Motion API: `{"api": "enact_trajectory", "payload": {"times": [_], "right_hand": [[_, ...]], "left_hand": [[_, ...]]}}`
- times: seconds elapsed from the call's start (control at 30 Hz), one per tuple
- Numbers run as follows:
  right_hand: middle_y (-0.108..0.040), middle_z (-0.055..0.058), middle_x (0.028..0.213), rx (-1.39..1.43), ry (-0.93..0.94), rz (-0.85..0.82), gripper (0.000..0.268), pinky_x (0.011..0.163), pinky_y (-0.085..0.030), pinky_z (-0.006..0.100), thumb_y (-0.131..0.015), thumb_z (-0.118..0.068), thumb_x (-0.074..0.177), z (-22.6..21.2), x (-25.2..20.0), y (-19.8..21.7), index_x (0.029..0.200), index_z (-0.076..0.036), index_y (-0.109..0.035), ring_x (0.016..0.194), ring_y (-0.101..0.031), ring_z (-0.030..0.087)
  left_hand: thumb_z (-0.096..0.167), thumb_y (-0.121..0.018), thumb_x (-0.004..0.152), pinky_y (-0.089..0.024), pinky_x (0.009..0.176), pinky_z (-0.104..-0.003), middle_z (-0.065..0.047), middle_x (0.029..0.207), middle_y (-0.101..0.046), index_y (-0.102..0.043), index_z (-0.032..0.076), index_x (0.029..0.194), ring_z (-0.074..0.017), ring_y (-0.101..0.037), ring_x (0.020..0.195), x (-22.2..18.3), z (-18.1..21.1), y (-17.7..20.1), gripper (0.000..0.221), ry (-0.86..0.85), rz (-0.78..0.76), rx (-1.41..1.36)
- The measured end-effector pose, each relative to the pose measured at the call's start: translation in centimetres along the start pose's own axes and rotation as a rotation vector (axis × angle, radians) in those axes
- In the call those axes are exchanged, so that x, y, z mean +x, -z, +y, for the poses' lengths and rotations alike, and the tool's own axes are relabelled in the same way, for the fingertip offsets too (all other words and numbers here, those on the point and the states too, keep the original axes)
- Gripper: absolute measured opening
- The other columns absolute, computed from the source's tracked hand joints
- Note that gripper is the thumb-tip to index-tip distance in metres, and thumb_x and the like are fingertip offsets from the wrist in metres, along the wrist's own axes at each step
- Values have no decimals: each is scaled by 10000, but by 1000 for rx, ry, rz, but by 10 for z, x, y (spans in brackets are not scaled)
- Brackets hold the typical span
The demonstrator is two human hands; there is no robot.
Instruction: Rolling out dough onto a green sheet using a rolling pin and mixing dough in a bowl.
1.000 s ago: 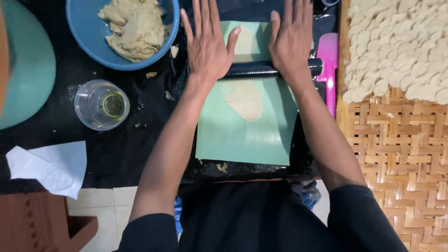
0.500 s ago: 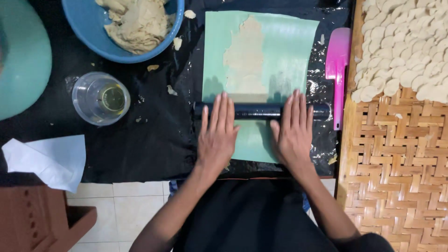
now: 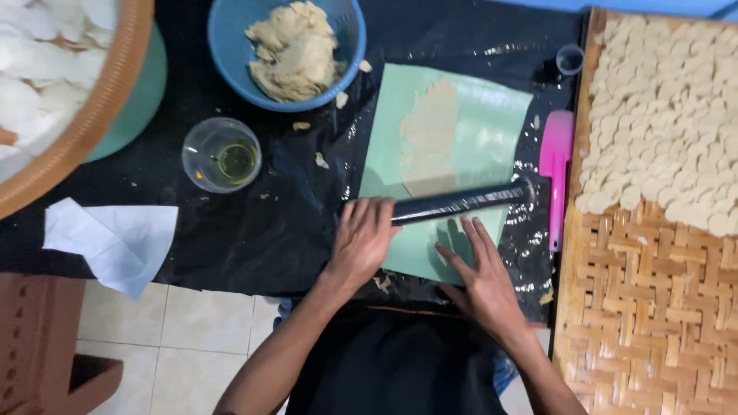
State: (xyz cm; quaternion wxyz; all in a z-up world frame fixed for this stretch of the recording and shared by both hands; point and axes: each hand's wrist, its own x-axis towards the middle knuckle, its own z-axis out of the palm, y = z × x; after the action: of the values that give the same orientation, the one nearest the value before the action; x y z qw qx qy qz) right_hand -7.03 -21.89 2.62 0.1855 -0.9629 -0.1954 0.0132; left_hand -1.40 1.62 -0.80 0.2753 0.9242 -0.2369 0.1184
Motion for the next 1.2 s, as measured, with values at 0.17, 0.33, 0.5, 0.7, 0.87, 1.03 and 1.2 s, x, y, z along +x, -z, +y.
{"api": "enact_trajectory", "payload": {"times": [0.17,0.33,0.5,0.7,0.87,1.03,1.2], "right_hand": [[-270,272,1629,-55,53,-259,725,1093,-337,519,-688,-443,849,-45,43,67,1467,-99,-530,1514,-239,455],[-350,259,1599,-33,494,-174,587,1151,-342,541,-504,-439,994,-150,75,160,1413,-29,-517,1474,-344,418],[-480,218,1511,3,555,-32,518,1117,-402,513,-546,-390,1010,-199,87,179,1357,-6,-557,1381,-502,368],[-581,209,1396,83,307,-38,490,1002,-466,480,-640,-359,955,-162,111,162,1302,-14,-617,1236,-581,394],[-665,203,1300,114,106,-12,470,907,-520,453,-718,-333,910,-113,136,141,1257,-20,-667,1115,-647,416],[-654,274,1168,-206,-420,176,486,860,-530,508,-748,-362,954,64,76,42,1257,7,-655,1063,-640,457],[-585,279,1188,-448,-724,266,400,821,-530,546,-715,-262,1019,125,17,-18,1273,27,-609,1127,-598,475]], "left_hand": [[258,-761,878,-447,879,-491,-160,1116,-661,-570,0,1228,-357,-597,1050,-3,-43,6,475,338,130,66],[281,-746,913,-459,883,-516,-183,1107,-650,-548,-1,1256,-389,-593,1067,-1,-78,13,486,565,232,291],[295,-724,915,-466,884,-522,-188,1123,-641,-552,21,1246,-399,-579,1086,-1,-80,18,463,679,239,316],[291,-708,960,-453,939,-517,-193,1161,-611,-552,18,1278,-391,-559,1135,9,-84,12,447,662,181,290],[257,-713,946,-440,1008,-525,-195,1273,-580,-543,3,1319,-399,-545,1205,20,-79,23,483,633,236,265],[219,-724,930,-405,1105,-549,-235,1445,-512,-534,-21,1371,-442,-498,1314,19,-60,32,537,481,378,225],[166,-724,963,-396,1145,-556,-257,1477,-493,-553,-50,1347,-467,-476,1364,23,-46,29,473,345,449,40]]}}
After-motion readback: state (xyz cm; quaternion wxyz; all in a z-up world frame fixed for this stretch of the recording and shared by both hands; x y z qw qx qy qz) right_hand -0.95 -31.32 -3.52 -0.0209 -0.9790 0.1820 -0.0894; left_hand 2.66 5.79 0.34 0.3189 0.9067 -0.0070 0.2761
